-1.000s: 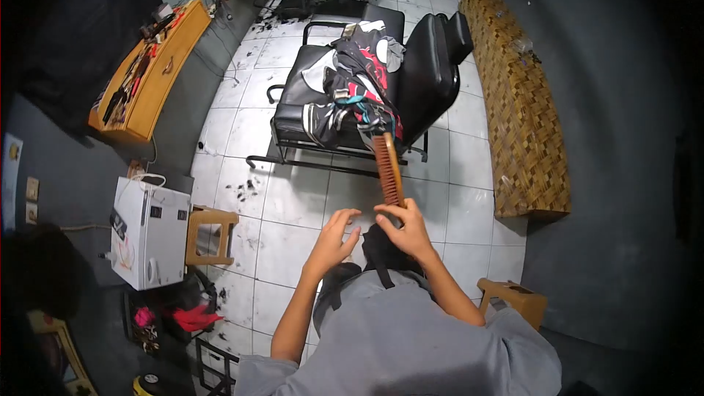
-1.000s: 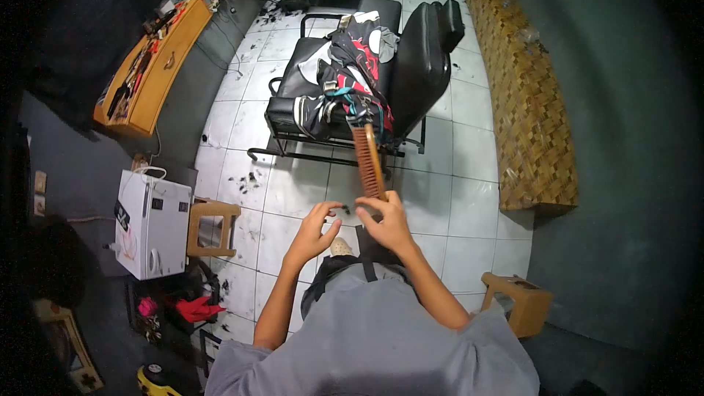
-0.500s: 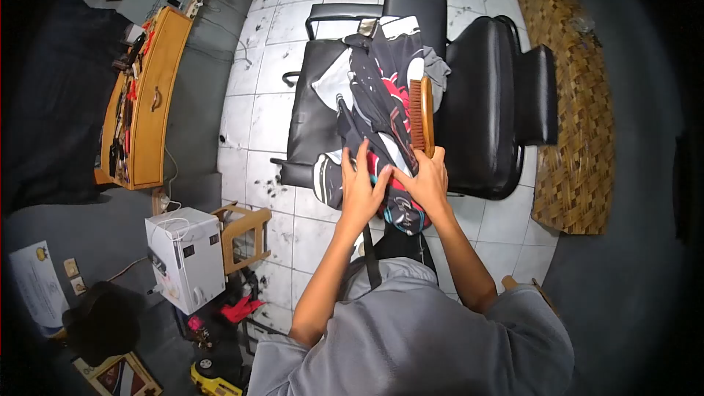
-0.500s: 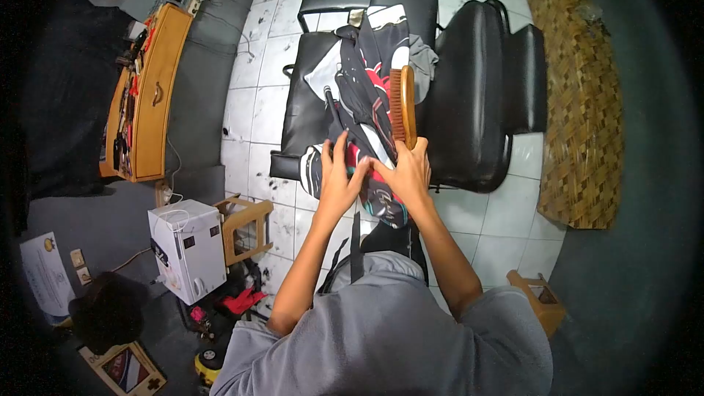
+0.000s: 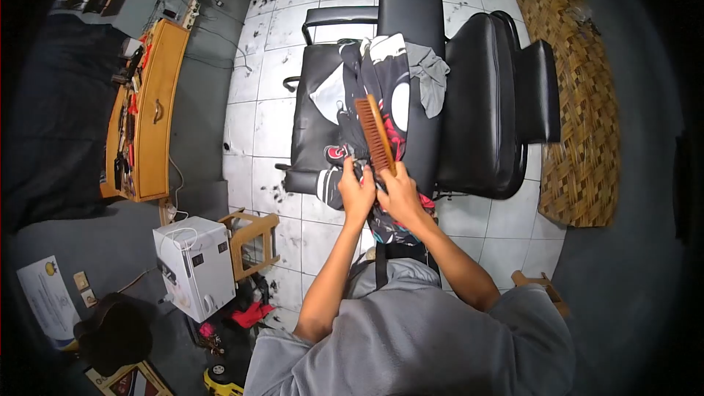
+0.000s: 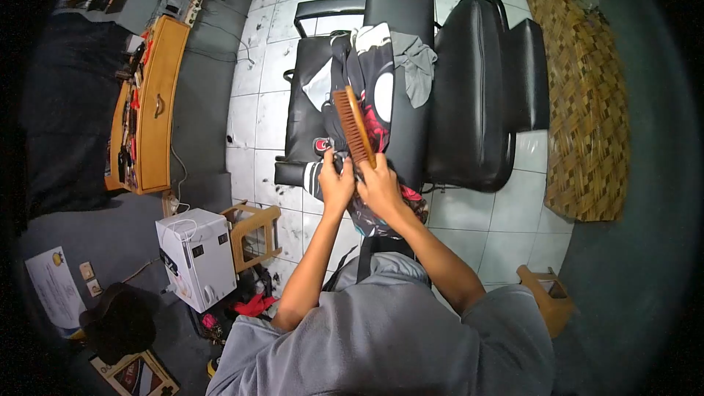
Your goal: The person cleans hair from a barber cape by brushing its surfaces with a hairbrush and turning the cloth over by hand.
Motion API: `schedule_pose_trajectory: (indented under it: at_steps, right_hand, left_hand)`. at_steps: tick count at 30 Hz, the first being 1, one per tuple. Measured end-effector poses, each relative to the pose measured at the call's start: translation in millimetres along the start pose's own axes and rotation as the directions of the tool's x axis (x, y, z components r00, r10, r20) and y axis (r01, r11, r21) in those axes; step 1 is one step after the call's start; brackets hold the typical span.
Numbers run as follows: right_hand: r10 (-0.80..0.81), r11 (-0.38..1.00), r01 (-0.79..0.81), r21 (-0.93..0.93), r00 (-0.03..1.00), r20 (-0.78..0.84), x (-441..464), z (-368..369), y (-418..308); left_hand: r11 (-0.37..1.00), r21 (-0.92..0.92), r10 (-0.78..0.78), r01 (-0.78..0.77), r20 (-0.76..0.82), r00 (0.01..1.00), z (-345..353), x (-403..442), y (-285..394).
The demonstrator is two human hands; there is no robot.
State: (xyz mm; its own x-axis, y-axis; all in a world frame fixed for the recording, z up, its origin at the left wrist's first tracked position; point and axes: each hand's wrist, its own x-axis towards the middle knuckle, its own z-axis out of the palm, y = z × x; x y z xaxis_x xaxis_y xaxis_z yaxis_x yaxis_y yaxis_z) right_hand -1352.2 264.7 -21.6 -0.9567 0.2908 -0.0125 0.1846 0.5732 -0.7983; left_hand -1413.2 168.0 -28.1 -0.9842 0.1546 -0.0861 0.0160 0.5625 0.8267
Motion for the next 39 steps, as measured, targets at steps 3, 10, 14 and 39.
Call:
schedule_pose_trajectory:
  at_steps: [3,10,14,39]
  right_hand:
    - [-0.051,0.995,0.050,0.089,0.999,0.009,-38,17,-22]
    - [-0.085,0.963,0.069,0.260,0.995,0.052,-174,42,-71]
    - [0.002,0.943,-0.009,0.333,1.000,0.021,-262,45,-86]
    - [0.223,0.884,-0.349,0.311,0.900,0.375,-631,-67,-11]
  left_hand:
    - [0.995,-0.081,-0.057,0.058,0.012,0.998,-31,-39,-32]
    - [0.556,-0.784,-0.158,0.277,0.227,0.961,-105,-165,-85]
    - [0.351,-0.865,-0.162,0.358,0.320,0.933,-126,-248,-95]
    - [0.509,-0.656,-0.290,0.557,0.479,0.829,-86,-612,-99]
